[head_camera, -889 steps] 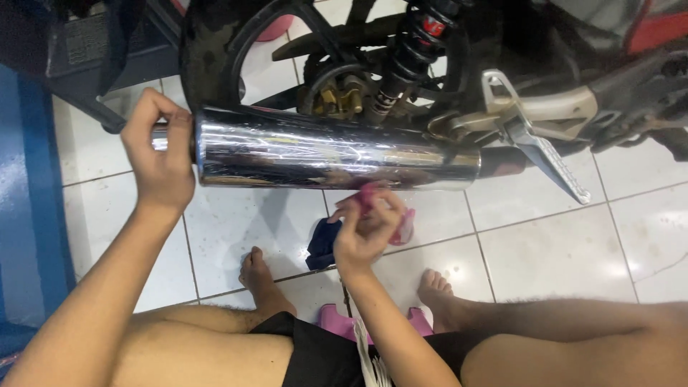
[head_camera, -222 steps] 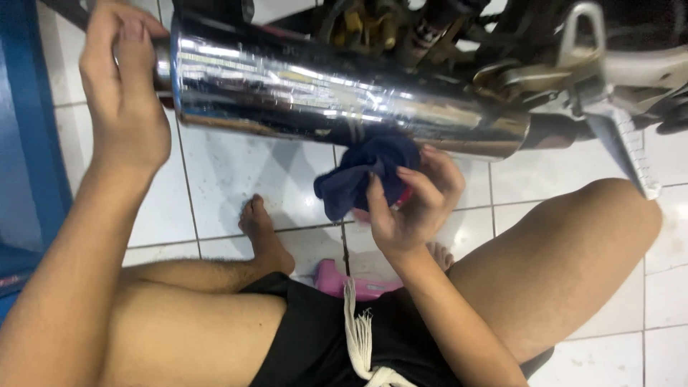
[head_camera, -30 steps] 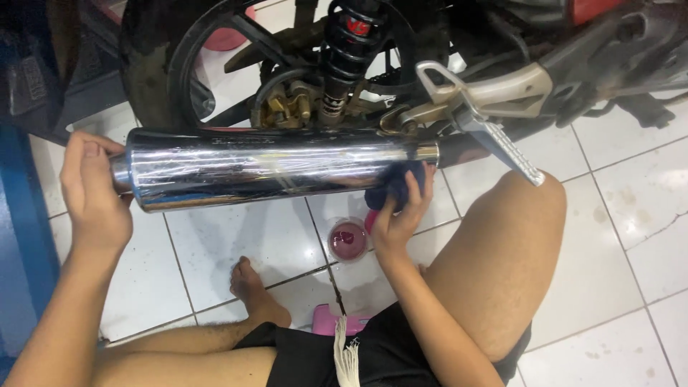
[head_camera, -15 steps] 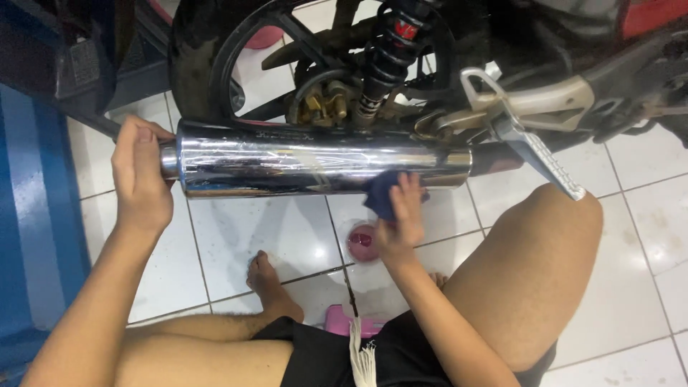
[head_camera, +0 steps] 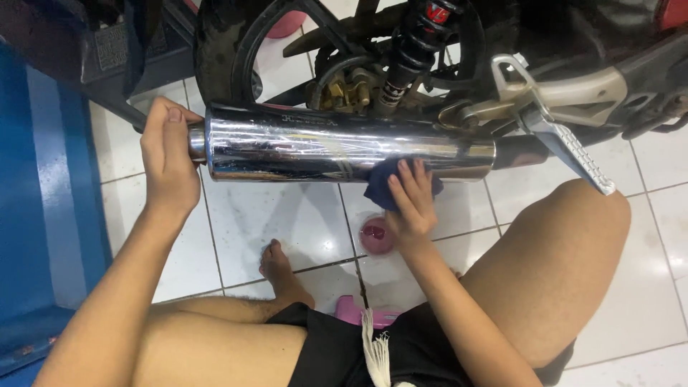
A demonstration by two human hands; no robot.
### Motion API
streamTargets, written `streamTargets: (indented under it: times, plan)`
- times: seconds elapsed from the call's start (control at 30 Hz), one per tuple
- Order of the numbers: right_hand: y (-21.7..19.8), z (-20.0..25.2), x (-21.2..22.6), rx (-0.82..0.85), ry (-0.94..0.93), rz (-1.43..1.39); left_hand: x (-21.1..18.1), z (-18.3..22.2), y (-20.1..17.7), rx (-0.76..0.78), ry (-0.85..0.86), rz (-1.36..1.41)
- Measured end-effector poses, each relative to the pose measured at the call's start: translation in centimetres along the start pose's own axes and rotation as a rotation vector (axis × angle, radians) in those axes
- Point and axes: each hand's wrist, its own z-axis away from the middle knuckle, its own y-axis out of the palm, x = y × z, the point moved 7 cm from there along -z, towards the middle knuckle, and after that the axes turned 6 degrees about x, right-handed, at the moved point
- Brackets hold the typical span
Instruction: The person sits on the floor and cleans a motorcycle exhaust pipe. They spray a pink liquid onto the chrome surface, scrub it with a pink sponge, and wipe it with a blue cloth. The person repeats the process of spraying and scrubbing to clean the exhaust.
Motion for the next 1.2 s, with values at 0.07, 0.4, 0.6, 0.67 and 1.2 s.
streamTargets:
  times: [0.07,0.4,0.6,0.67,1.2]
  plan:
    - [-1.5,-0.3,-0.4,0.057,-0.015,0.002,0.2,0.5,0.3,-0.012,-0.004,0.012]
    - [0.4,-3.3,3.2,0.06,-0.098,-0.035,-2.7,0.3,0.3,-0.107,0.03,-0.015]
    - [-2.0,-1.7,1.5,0.05,-0.018,0.241,-2.3,0.1,0.3,-0.084,0.028,0.015]
    - [-0.4,-1.2,1.8,0.056,-0.014,0.18,-2.5,0.0,0.3,-0.107,0.027,0.023]
    - [2.2,-1.4,3.7,0.063,-0.082,0.07,-3.7,-0.3,0.2,-0.049,0.028,0.028]
